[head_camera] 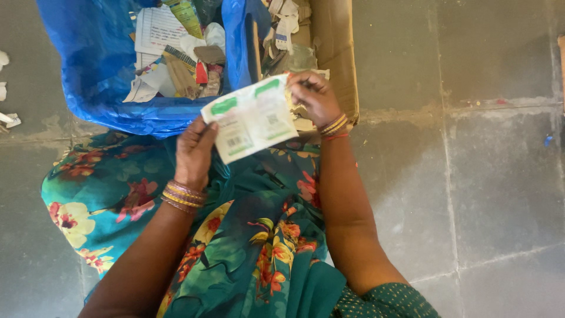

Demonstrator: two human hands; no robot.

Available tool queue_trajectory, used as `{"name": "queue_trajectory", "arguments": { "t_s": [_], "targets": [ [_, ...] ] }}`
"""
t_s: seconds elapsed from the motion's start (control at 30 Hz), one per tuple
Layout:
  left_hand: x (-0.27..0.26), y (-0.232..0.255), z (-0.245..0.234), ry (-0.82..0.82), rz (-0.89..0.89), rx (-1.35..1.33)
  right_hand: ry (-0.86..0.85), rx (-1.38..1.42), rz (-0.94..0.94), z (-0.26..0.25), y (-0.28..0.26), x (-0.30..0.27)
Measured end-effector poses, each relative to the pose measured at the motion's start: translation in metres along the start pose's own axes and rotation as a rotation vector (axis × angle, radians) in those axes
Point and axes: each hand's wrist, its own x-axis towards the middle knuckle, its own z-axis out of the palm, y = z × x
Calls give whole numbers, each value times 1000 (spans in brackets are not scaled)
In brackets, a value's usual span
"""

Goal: The person sits on the floor and sorts various paper and packaging items from a blue plastic bag into a cardboard box. They handle items one at a time, including paper sheets, small packets, and cardboard pieces, placing them into the box.

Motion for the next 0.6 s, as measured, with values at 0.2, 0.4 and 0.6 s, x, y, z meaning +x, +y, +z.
{"name": "queue_trajectory", "arguments": {
  "t_s": [0.2, 0.4, 0.6],
  "targets": [
    [18, 33, -31, 206, 198, 78, 248, -20, 60, -57, -5, -6],
    [32, 75, -48, 286, 591, 234, 231, -602, 205, -96, 25, -2],
    [27, 99, -48, 301, 888, 980, -26, -1168, 354, -108, 63, 6]
  ]
}}
